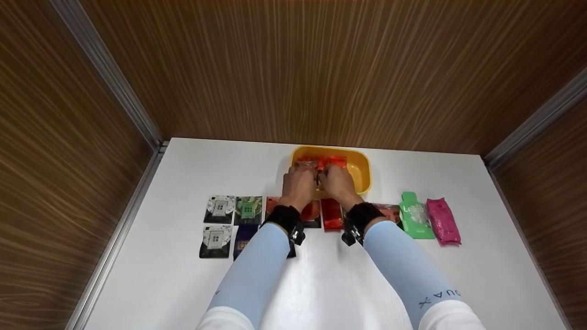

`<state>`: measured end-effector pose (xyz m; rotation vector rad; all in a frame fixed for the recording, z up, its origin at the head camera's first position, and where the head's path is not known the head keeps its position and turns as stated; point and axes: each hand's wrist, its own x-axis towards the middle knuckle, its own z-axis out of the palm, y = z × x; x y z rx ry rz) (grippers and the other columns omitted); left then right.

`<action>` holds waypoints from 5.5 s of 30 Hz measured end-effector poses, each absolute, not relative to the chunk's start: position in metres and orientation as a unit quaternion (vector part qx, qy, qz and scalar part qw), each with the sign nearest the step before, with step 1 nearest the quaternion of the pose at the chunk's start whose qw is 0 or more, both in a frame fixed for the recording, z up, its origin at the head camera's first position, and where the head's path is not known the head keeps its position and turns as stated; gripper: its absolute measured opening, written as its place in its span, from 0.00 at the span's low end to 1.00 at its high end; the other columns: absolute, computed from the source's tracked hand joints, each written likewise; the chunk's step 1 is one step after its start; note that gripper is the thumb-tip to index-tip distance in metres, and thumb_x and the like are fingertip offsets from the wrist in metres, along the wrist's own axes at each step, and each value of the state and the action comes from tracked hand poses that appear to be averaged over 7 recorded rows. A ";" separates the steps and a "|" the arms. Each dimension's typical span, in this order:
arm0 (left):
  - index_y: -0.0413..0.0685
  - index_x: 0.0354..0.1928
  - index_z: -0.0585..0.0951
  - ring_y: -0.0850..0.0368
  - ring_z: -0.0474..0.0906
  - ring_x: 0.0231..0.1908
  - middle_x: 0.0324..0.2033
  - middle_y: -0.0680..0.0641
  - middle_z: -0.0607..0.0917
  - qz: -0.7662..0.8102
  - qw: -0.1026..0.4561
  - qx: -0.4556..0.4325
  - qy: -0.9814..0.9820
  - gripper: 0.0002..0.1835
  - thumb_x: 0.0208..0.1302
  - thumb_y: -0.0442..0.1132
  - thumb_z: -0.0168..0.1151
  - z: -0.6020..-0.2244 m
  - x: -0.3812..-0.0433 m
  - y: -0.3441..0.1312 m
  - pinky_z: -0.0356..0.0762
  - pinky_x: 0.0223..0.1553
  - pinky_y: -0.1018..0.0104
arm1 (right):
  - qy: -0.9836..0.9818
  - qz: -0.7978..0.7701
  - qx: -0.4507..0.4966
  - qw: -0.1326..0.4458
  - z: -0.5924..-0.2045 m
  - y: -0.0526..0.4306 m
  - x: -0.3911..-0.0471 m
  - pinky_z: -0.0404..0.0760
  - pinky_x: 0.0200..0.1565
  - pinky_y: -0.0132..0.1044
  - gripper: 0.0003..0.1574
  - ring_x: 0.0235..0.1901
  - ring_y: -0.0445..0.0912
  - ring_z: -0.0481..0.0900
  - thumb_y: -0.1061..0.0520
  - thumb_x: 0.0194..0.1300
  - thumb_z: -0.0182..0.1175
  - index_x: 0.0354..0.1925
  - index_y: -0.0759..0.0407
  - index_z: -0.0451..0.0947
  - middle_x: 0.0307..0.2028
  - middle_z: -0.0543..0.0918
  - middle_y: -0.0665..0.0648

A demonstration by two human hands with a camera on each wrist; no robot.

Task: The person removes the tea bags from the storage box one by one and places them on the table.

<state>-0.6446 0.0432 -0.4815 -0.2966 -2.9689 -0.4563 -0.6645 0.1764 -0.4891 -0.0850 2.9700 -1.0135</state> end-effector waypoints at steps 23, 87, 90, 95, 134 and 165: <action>0.51 0.50 0.90 0.43 0.81 0.53 0.57 0.47 0.85 -0.147 0.053 -0.078 -0.985 0.12 0.78 0.42 0.57 -0.493 -0.635 0.051 0.72 0.53 0.46 | 0.944 -0.326 0.003 0.050 -0.497 0.175 -0.670 0.78 0.41 0.47 0.06 0.34 0.55 0.75 0.64 0.65 0.59 0.39 0.62 0.81 0.35 0.84 0.63; 0.45 0.20 0.82 0.43 0.85 0.28 0.23 0.43 0.86 -0.297 -0.003 -0.059 -0.953 0.15 0.66 0.34 0.70 -0.543 -0.526 0.005 0.79 0.28 0.52 | 0.917 -0.398 0.010 -0.003 -0.564 0.191 -0.521 0.77 0.36 0.40 0.10 0.28 0.45 0.79 0.56 0.67 0.69 0.28 0.56 0.88 0.24 0.85 0.50; 0.45 0.21 0.82 0.43 0.86 0.29 0.23 0.43 0.86 -0.299 -0.013 -0.056 -0.952 0.14 0.65 0.34 0.71 -0.542 -0.525 0.005 0.80 0.28 0.51 | 0.922 -0.388 0.018 0.004 -0.564 0.189 -0.520 0.77 0.34 0.40 0.12 0.26 0.46 0.79 0.55 0.66 0.69 0.26 0.55 0.87 0.22 0.84 0.49; 0.44 0.26 0.81 0.41 0.87 0.31 0.25 0.43 0.86 -0.299 -0.007 -0.052 -0.953 0.10 0.63 0.34 0.72 -0.543 -0.523 0.005 0.81 0.31 0.48 | 0.927 -0.374 0.027 0.015 -0.564 0.189 -0.517 0.75 0.31 0.39 0.14 0.25 0.46 0.78 0.54 0.65 0.69 0.23 0.54 0.86 0.20 0.83 0.48; 0.40 0.37 0.83 0.38 0.87 0.31 0.25 0.41 0.87 -0.260 0.010 -0.058 -0.964 0.04 0.62 0.32 0.68 -0.545 -0.523 0.008 0.83 0.30 0.45 | 0.937 -0.346 0.028 0.028 -0.560 0.188 -0.519 0.75 0.29 0.41 0.19 0.23 0.48 0.79 0.50 0.65 0.70 0.18 0.51 0.80 0.18 0.82 0.48; 0.45 0.47 0.84 0.48 0.83 0.46 0.43 0.44 0.86 -0.320 0.040 -0.109 -0.940 0.06 0.75 0.38 0.63 -0.477 -0.627 0.039 0.82 0.50 0.56 | 0.934 -0.347 -0.047 -0.069 -0.477 0.221 -0.629 0.74 0.32 0.40 0.13 0.27 0.48 0.78 0.52 0.75 0.62 0.38 0.59 0.86 0.29 0.85 0.55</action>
